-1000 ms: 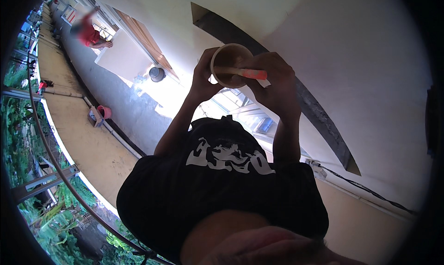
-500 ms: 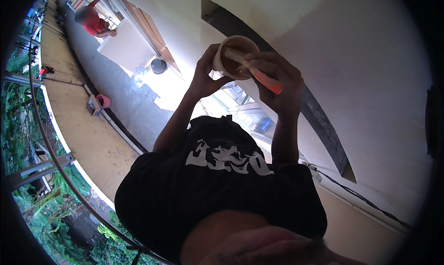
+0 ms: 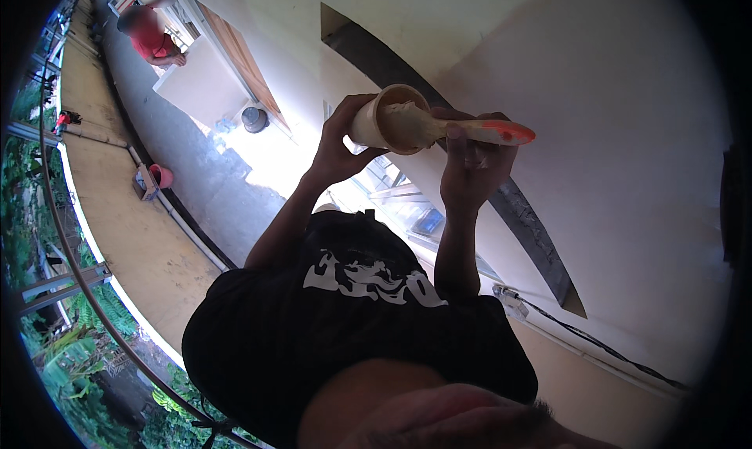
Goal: The person paints a ceiling using a paintbrush and a small container of paint. They repeatedly dip the brush into the container and apply paint to the ceiling surface in a systematic manner.
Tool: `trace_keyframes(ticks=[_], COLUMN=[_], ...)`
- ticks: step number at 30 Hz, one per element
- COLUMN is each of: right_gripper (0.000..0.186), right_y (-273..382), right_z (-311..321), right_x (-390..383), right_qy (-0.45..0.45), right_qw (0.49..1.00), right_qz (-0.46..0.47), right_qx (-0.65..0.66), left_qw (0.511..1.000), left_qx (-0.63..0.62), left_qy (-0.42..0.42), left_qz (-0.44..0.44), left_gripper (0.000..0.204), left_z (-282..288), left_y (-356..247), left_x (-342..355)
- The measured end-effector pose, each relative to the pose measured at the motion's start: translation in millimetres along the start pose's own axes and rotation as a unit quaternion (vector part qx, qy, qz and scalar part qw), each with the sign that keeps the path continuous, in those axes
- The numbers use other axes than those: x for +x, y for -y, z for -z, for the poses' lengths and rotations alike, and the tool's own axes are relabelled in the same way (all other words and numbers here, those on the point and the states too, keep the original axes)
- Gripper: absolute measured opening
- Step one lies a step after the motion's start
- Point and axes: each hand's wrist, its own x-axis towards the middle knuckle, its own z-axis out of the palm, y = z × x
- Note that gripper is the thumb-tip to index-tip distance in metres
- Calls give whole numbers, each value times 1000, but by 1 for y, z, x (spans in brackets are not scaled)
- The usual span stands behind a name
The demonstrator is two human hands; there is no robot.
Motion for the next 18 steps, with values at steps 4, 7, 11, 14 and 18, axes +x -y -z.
trace_keyframes(ticks=[4,7,11,14,18], right_gripper=[32,34,26,24,29], right_y=[9,1,6,5,1], right_z=[16,27,27,31,39], right_x=[5,10,9,6,3], right_qy=[162,234,244,248,234], right_qw=[982,956,958,952,957], right_qz=[-5,136,102,116,132], right_qx=[-100,-115,-111,-140,-112], left_qw=[999,999,999,998,999], left_qx=[29,43,28,45,38], left_qy=[-22,-26,-37,-38,-31], left_qz=[-27,-21,1,-6,1], left_gripper=[75,75,76,77,76], left_z=[-3,-4,-10,-15,-21], left_y=[-2,-4,-9,-8,-7], left_x=[-3,-7,-10,-11,-15])
